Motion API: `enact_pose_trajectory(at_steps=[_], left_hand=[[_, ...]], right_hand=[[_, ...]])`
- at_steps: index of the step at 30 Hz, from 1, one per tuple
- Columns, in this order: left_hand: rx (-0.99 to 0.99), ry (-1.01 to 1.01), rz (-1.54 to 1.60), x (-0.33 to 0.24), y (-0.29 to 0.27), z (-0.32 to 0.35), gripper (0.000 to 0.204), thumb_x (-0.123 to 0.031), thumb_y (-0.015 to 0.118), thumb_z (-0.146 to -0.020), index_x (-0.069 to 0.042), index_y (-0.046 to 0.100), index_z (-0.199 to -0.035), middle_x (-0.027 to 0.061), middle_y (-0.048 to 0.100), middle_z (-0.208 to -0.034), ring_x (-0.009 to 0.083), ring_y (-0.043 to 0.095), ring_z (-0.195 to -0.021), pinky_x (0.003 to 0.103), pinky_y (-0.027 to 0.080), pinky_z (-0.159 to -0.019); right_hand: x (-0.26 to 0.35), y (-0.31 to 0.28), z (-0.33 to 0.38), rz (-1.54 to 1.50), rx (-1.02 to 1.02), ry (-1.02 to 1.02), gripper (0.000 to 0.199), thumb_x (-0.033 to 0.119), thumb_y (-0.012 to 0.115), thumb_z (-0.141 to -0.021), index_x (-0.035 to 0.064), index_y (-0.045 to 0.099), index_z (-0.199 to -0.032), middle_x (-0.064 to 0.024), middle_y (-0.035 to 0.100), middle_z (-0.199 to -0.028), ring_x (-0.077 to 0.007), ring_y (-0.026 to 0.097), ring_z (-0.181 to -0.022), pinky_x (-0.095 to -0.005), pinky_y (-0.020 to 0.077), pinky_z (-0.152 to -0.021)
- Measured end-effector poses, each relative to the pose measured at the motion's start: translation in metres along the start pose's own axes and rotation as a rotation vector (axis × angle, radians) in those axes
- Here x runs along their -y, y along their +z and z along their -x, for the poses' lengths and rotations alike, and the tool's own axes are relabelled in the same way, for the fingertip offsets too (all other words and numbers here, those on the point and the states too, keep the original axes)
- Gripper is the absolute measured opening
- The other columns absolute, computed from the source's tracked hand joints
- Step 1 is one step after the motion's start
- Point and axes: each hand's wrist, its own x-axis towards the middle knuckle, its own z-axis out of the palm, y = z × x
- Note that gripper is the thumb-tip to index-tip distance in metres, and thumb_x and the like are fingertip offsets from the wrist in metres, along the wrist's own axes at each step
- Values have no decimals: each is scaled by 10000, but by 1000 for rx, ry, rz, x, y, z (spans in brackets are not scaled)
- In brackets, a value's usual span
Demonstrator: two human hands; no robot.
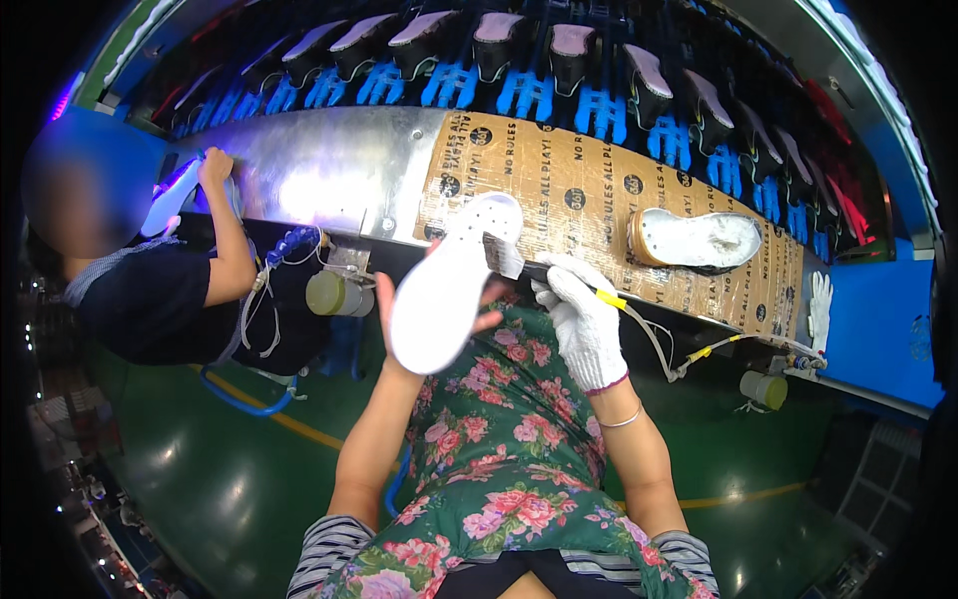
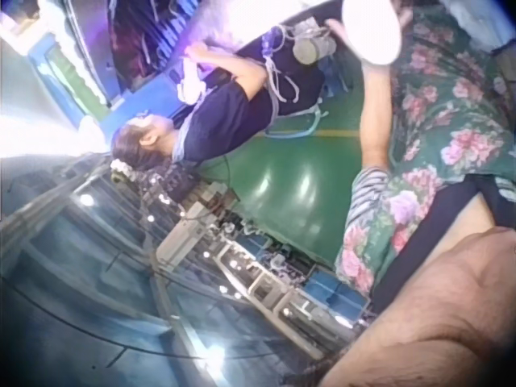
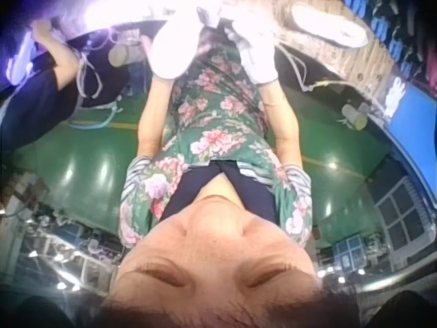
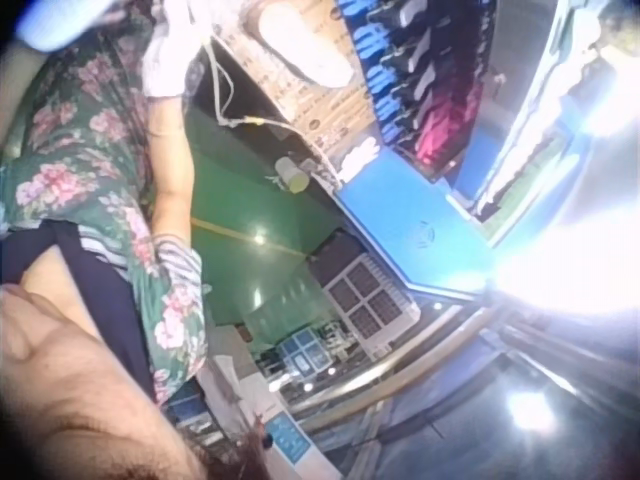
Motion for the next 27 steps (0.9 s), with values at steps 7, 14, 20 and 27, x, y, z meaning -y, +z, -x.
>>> enact_pose_trajectory(at_steps=[7, 14, 20, 27], left_hand=[[-247, -86, 13, 57, 5, 7, 1033, -491, 722, -834, -55, 291, -1665, 252, 401, -1644, 505, 432, -1490, 699, 477, -1117], [-233, -66, -93, 82, 18, -5, 1096, -806, 639, -876, -107, 327, -1660, 186, 494, -1596, 402, 510, -1456, 598, 415, -1216], [-325, -16, -150, 101, 19, -1, 995, -724, 693, -898, -124, 397, -1634, 145, 546, -1570, 334, 560, -1423, 541, 447, -1207], [-255, 17, -8, 95, -6, 5, 905, -697, 645, -944, -136, 422, -1618, 136, 542, -1581, 345, 552, -1425, 540, 426, -1217]], right_hand=[[38, 28, 19, 463, 80, -134, 250, -11, 758, -949, -9, 763, -1200, -93, 780, -1069, -128, 726, -828, -253, 589, -714], [81, 43, 17, 1192, 320, -919, 347, 11, 850, -785, 60, 805, -1126, -125, 804, -1086, -262, 774, -927, -369, 606, -830], [81, 53, 13, 1406, 363, -1267, 410, -22, 838, -692, 64, 805, -1091, -141, 799, -1090, -310, 771, -956, -402, 598, -830], [59, 49, 30, 1264, 482, -1038, 383, 14, 836, -736, 99, 807, -1109, -129, 799, -1109, -318, 772, -954, -411, 605, -816]])
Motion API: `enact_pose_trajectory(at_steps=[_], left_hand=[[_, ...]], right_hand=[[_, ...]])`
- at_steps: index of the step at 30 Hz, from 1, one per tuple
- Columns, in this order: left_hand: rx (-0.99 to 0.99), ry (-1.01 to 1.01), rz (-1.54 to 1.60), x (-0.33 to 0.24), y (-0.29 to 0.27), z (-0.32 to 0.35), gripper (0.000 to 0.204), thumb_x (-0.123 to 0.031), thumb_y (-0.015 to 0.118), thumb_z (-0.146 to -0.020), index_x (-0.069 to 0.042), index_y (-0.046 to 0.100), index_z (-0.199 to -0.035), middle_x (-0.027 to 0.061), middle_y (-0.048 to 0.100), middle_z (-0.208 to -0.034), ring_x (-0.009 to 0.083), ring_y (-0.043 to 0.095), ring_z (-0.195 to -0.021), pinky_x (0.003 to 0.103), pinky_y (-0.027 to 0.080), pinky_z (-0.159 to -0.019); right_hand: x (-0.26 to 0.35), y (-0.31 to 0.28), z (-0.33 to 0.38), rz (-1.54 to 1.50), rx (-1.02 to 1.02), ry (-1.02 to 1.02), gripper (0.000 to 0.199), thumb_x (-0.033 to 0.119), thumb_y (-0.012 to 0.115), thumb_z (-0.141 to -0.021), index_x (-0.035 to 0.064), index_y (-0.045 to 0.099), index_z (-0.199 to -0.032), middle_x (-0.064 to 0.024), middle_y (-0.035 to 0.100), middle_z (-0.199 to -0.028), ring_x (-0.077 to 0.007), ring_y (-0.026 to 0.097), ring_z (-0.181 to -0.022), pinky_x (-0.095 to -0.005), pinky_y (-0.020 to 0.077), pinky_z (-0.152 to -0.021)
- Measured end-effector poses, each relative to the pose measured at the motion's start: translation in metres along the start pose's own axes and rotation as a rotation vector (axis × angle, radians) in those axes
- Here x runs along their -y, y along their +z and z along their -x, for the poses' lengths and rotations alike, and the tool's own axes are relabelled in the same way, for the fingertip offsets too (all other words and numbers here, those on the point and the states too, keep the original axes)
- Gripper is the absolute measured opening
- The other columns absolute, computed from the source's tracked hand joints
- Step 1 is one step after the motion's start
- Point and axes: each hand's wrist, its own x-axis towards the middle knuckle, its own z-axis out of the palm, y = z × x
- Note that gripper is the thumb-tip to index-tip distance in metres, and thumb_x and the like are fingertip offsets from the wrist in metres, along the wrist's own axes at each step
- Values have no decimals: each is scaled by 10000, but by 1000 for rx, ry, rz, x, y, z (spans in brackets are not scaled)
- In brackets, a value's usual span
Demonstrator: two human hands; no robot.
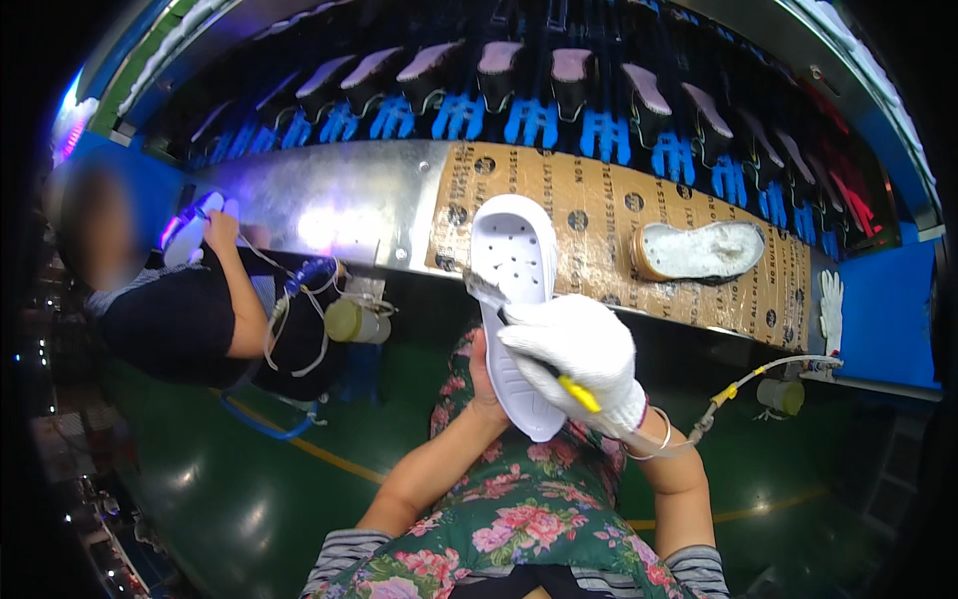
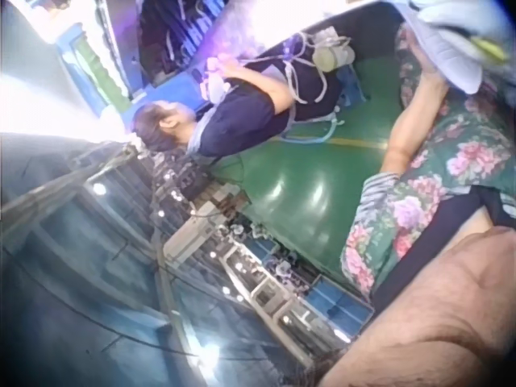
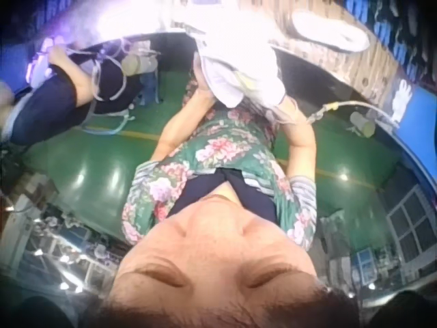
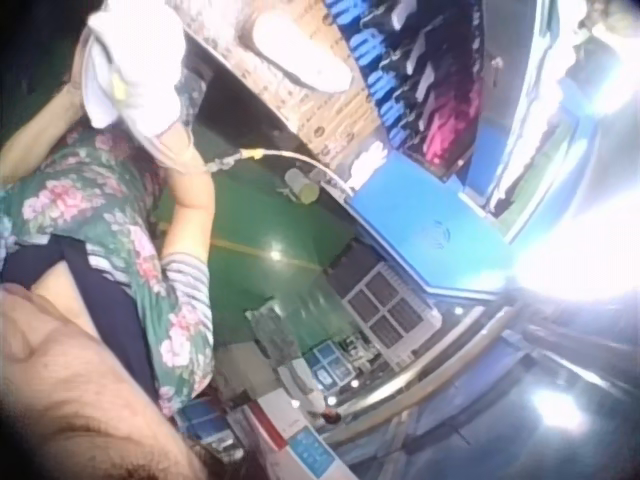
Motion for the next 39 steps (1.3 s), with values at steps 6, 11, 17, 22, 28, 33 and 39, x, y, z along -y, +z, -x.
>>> enact_pose_trajectory(at_steps=[6, 11, 17, 22, 28, 33, 39], left_hand=[[-92, 30, -252, -6, 5, 1, 984, -759, 569, -953, -138, 315, -1673, 167, 452, -1644, 367, 473, -1487, 548, 375, -1247], [313, 106, 177, -15, 8, -24, 1026, -803, 491, -969, -128, 243, -1701, 228, 381, -1678, 379, 432, -1516, 543, 359, -1258], [105, 229, -321, -28, 24, -37, 1042, -863, 397, -967, -136, 244, -1699, 213, 426, -1648, 389, 502, -1455, 570, 408, -1215], [256, 185, 46, -32, 33, -42, 1083, -873, 495, -917, -134, 273, -1677, 147, 474, -1610, 495, 627, -1251, 657, 535, -1053], [472, 0, -32, -48, 27, -59, 1051, -846, 504, -940, -130, 270, -1674, 158, 489, -1576, 531, 560, -1300, 683, 542, -1015], [377, 111, 87, -44, 41, -58, 1032, -839, 531, -933, -165, 277, -1673, 144, 446, -1588, 498, 571, -1190, 682, 562, -924], [305, -8, 30, -67, 35, -56, 1121, -870, 554, -895, -127, 252, -1679, 164, 431, -1614, 480, 597, -1198, 646, 558, -957]], right_hand=[[-7, 8, 4, 119, -107, -52, 402, 7, 842, -715, 87, 796, -1107, -144, 791, -1134, -314, 765, -969, -415, 597, -823], [-3, 5, 11, -259, -45, 59, 359, 5, 829, -734, 68, 798, -1086, -143, 798, -1115, -320, 763, -958, -401, 593, -823], [-11, 25, 15, -6, -125, -62, 336, 80, 823, -740, 77, 804, -1076, -136, 798, -1099, -318, 768, -976, -400, 591, -847], [-12, 11, 14, -310, -39, 85, 282, 37, 838, -767, 85, 799, -1042, -128, 799, -1101, -324, 770, -990, -417, 599, -872], [-5, 28, 26, -223, 41, -43, 334, 37, 833, -766, 123, 783, -1084, -66, 788, -1129, -299, 761, -1012, -405, 587, -874], [-13, 6, 16, -282, 13, 64, 275, 41, 845, -745, 99, 795, -1009, -91, 799, -1049, -301, 770, -952, -393, 594, -849], [-2, 16, 29, -412, 151, -33, 320, 41, 859, -772, 134, 792, -1071, -73, 793, -1111, -275, 762, -959, -383, 590, -831]])
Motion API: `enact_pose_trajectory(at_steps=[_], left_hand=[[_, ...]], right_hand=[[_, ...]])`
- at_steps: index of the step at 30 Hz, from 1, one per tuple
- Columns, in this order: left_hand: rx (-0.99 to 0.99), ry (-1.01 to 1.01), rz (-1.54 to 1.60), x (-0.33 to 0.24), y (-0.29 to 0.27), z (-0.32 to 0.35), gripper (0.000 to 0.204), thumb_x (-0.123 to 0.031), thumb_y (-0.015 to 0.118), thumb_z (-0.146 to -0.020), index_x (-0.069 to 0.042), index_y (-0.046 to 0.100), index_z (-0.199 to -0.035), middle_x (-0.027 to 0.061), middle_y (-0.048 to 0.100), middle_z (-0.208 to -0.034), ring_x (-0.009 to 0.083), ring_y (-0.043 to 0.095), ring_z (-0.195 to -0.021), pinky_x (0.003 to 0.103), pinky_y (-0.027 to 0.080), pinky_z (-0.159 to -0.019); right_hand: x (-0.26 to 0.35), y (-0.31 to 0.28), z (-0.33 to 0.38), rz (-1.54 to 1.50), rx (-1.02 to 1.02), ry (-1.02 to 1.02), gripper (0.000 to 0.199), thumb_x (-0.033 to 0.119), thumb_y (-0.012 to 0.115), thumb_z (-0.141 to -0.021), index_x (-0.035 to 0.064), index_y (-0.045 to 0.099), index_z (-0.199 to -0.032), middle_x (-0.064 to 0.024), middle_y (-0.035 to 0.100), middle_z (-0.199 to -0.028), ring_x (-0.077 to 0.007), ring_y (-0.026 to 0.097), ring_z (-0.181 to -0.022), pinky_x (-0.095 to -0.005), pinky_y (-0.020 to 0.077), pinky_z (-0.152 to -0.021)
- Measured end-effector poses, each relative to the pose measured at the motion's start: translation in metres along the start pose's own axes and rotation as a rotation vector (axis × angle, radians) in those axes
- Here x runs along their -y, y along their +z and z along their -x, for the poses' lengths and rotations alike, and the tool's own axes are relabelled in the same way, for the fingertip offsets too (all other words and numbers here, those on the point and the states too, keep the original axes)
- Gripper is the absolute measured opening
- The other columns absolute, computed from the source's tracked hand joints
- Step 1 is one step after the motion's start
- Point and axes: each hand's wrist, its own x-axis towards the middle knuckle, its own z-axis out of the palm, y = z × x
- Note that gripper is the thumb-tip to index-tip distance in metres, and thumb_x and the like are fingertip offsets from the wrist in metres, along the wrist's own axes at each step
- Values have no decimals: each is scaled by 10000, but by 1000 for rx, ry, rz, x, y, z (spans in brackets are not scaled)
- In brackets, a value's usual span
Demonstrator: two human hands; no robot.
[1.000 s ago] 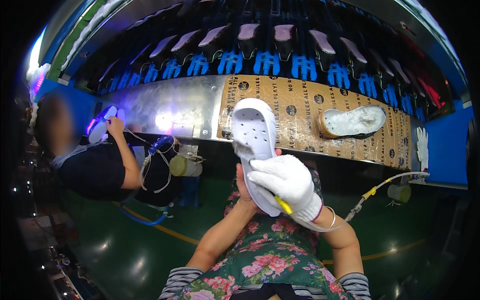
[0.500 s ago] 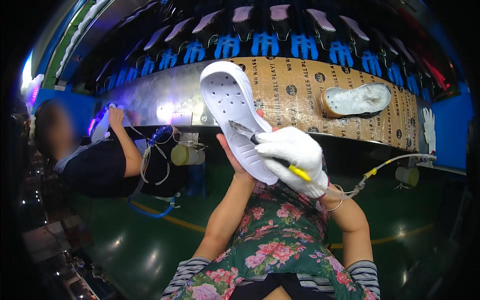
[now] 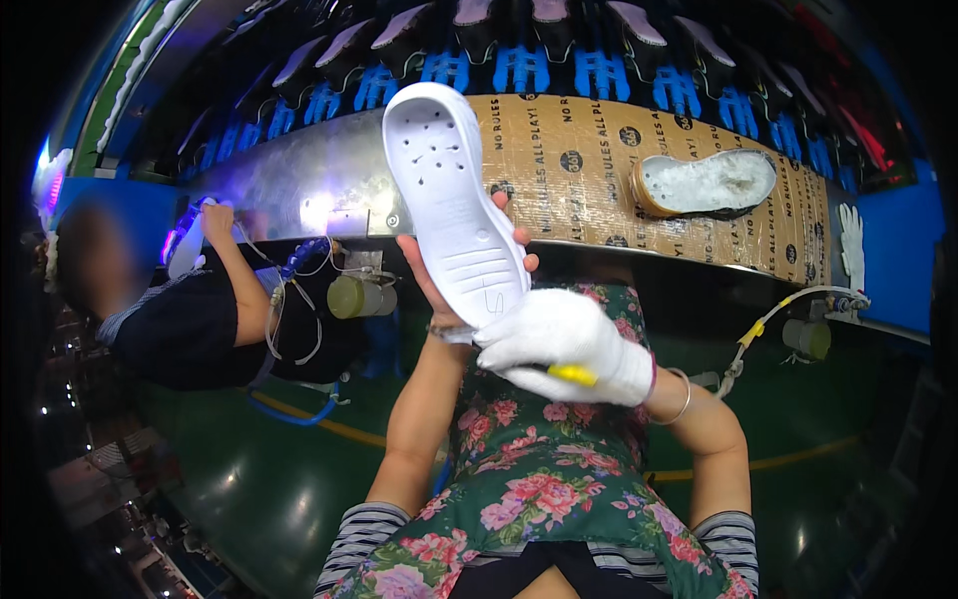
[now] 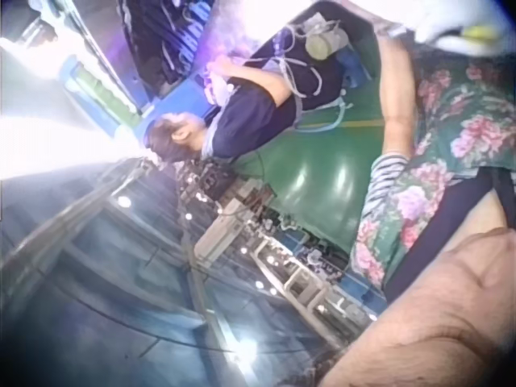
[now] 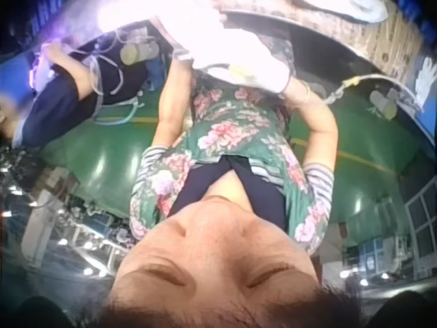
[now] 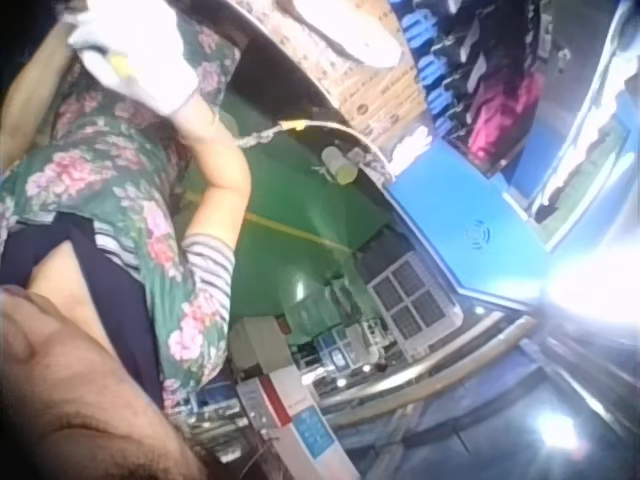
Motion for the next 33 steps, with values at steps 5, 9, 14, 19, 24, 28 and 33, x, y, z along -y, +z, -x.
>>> enact_pose_trajectory(at_steps=[5, 9, 14, 19, 24, 28, 33], left_hand=[[49, -81, -47, -3, 8, -6, 1144, -824, 631, -876, -72, 280, -1662, 253, 462, -1553, 440, 611, -1141, 550, 553, -913], [133, -218, -45, -15, -4, -10, 1156, -840, 660, -837, -43, 354, -1617, 242, 514, -1450, 375, 602, -1032, 484, 521, -837], [193, -291, -113, -13, 23, -26, 1160, -801, 760, -800, 96, 436, -1459, 241, 593, -1175, 330, 599, -958, 394, 514, -717], [251, -328, -161, -20, 16, -39, 1206, -895, 668, -756, 46, 486, -1486, 316, 589, -1256, 355, 640, -889, 429, 511, -688], [295, -431, -172, -25, 11, -42, 1185, -825, 693, -754, 25, 454, -1545, 368, 595, -1267, 385, 651, -911, 451, 546, -694], [90, -491, -161, -21, 34, -37, 1140, -753, 688, -792, 17, 413, -1586, 376, 615, -1248, 414, 706, -883, 440, 597, -713], [114, -563, -286, -32, 22, -39, 1090, -688, 701, -798, 12, 424, -1586, 374, 587, -1292, 430, 686, -902, 455, 584, -695]], right_hand=[[-14, -5, 3, 159, -86, 38, 315, 28, 870, -765, 128, 798, -1054, -90, 794, -1106, -287, 758, -964, -395, 594, -826], [1, 5, 13, -97, -7, 169, 271, 38, 870, -792, 113, 811, -1047, -88, 801, -1087, -273, 762, -958, -383, 599, -826], [-1, -5, 7, 199, -168, 76, 285, 63, 841, -810, 112, 802, -1088, -87, 800, -1051, -262, 757, -905, -389, 596, -786], [6, 11, 23, -34, -49, 73, 319, 20, 871, -753, 94, 809, -1057, -122, 798, -1099, -285, 761, -900, -389, 597, -787], [15, -5, 11, -104, -151, 241, 224, 16, 876, -782, 76, 817, -989, -144, 805, -1064, -285, 768, -906, -380, 602, -814], [4, -1, 16, 292, -94, -62, 355, -1, 845, -737, 50, 782, -1082, -164, 777, -1125, -315, 756, -889, -412, 594, -770], [10, 18, 29, 39, -17, -56, 352, 69, 849, -756, 80, 790, -1103, -138, 787, -1120, -294, 768, -903, -390, 615, -773]])
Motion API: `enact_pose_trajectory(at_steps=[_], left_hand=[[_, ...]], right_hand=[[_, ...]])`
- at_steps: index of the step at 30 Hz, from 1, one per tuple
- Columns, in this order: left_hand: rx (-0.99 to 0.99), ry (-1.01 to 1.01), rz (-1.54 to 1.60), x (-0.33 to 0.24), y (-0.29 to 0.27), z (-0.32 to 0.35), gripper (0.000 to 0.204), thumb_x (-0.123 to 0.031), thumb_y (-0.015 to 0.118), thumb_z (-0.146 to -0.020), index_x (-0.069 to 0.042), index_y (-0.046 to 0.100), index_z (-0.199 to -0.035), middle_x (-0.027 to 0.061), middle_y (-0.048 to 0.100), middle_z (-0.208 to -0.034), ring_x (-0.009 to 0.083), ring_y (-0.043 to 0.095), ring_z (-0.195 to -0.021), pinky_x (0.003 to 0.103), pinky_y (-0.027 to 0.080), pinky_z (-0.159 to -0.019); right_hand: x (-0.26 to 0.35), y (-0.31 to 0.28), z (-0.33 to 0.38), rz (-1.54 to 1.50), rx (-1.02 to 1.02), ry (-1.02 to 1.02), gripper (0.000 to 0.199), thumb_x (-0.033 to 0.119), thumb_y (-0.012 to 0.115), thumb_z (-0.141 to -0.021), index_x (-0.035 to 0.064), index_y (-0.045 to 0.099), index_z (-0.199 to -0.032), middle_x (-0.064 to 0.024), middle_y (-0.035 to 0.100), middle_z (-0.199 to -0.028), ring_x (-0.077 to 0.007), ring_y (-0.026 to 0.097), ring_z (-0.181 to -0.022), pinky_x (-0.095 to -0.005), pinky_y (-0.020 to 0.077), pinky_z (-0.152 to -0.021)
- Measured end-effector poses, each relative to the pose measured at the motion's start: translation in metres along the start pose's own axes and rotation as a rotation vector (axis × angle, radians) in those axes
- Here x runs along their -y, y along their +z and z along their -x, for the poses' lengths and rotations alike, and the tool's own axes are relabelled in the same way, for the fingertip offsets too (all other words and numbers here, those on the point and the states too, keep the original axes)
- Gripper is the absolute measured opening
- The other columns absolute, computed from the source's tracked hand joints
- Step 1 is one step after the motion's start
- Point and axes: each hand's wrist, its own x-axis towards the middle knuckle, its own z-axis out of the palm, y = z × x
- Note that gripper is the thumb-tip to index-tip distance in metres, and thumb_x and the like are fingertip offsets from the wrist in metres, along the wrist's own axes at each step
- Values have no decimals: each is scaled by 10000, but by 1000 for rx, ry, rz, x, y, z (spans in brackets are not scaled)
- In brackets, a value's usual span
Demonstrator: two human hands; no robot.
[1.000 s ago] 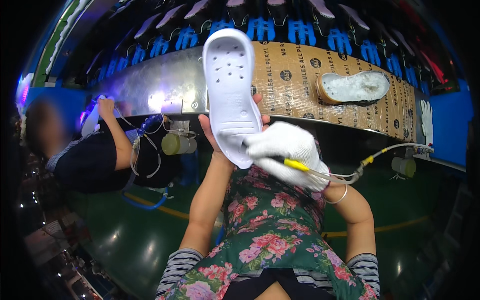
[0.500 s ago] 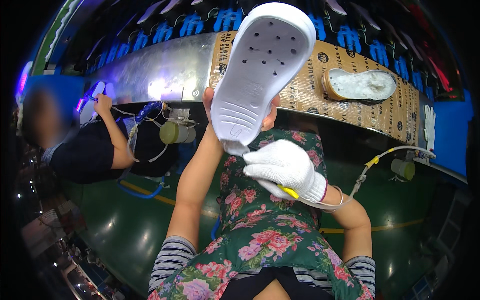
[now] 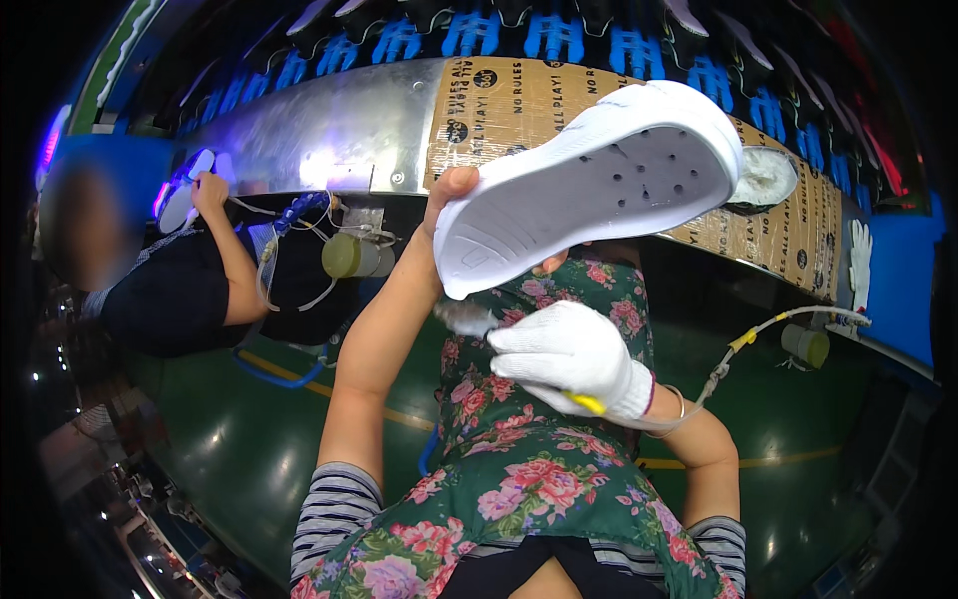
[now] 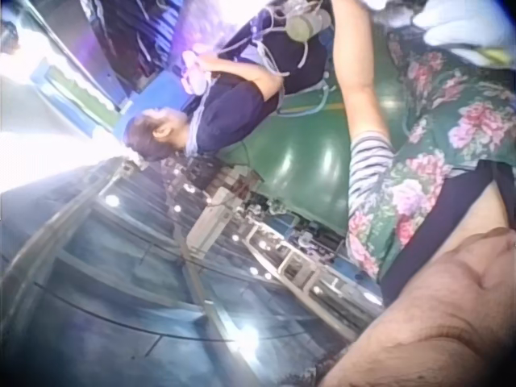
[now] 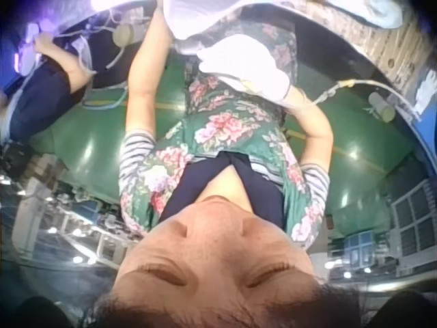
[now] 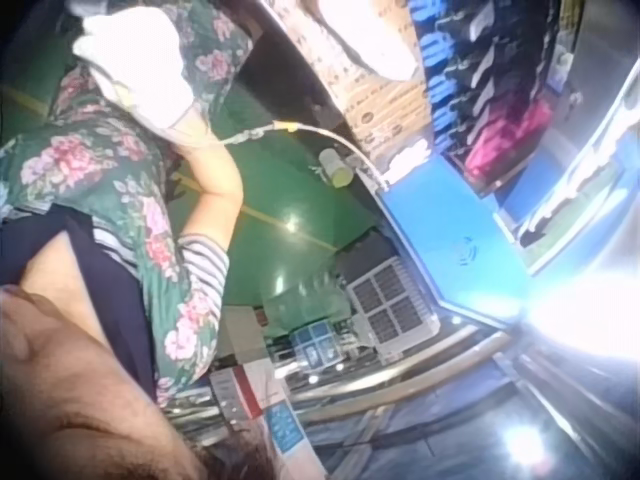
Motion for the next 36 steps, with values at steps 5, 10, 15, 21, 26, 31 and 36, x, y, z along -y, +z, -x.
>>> enact_pose_trajectory(at_steps=[5, 10, 15, 21, 26, 31, 36], left_hand=[[-46, -13, -92, -6, 7, 3, 1106, -678, 714, -773, 32, 431, -1573, 374, 569, -1293, 417, 664, -918, 439, 571, -671], [-2, 19, -69, -8, 3, -3, 1109, -682, 731, -763, 34, 440, -1558, 299, 634, -1235, 407, 692, -870, 448, 584, -709], [32, 83, -16, -8, 2, -8, 1077, -647, 735, -772, 20, 436, -1564, 302, 631, -1237, 418, 684, -878, 451, 590, -720], [-94, 85, 22, 3, -11, -1, 1113, -711, 742, -767, 10, 454, -1564, 346, 544, -1358, 435, 650, -1030, 496, 560, -684], [-64, 112, 110, 14, -15, 11, 1099, -729, 661, -845, 34, 391, -1589, 333, 590, -1345, 436, 681, -1017, 519, 598, -796], [-408, 254, 254, 46, -6, 25, 941, -654, 504, -987, 33, 364, -1614, 316, 585, -1449, 454, 682, -1202, 617, 595, -961], [-175, 166, 162, 51, 1, 13, 935, -667, 494, -982, 2, 364, -1622, 309, 574, -1466, 502, 669, -1209, 629, 581, -1003]], right_hand=[[-2, -11, -6, 104, -163, 154, 323, 21, 879, -781, 125, 815, -1080, -113, 798, -1110, -294, 769, -958, -397, 605, -844], [2, -5, -3, -122, -28, 148, 315, 35, 864, -783, 126, 819, -1082, -92, 802, -1109, -284, 763, -985, -385, 595, -852], [-6, -6, -10, 13, -165, 238, 200, 36, 868, -806, 90, 821, -992, -128, 808, -1083, -284, 769, -964, -378, 599, -867], [-5, -3, -2, -260, -301, 496, 203, 17, 857, -830, 62, 823, -1025, -112, 808, -1095, -233, 756, -1008, -356, 599, -902], [-8, -22, -1, -510, -181, 568, 190, 13, 836, -871, -5, 802, -1057, -138, 802, -1105, -228, 759, -1031, -357, 595, -952], [-23, -64, -29, 144, -212, 224, 220, 51, 833, -854, 70, 804, -1071, -120, 794, -1054, -288, 759, -951, -372, 601, -836], [-36, -97, -53, 567, -325, 75, 202, 33, 834, -823, 81, 790, -1014, -101, 785, -995, -305, 739, -858, -377, 586, -776]])
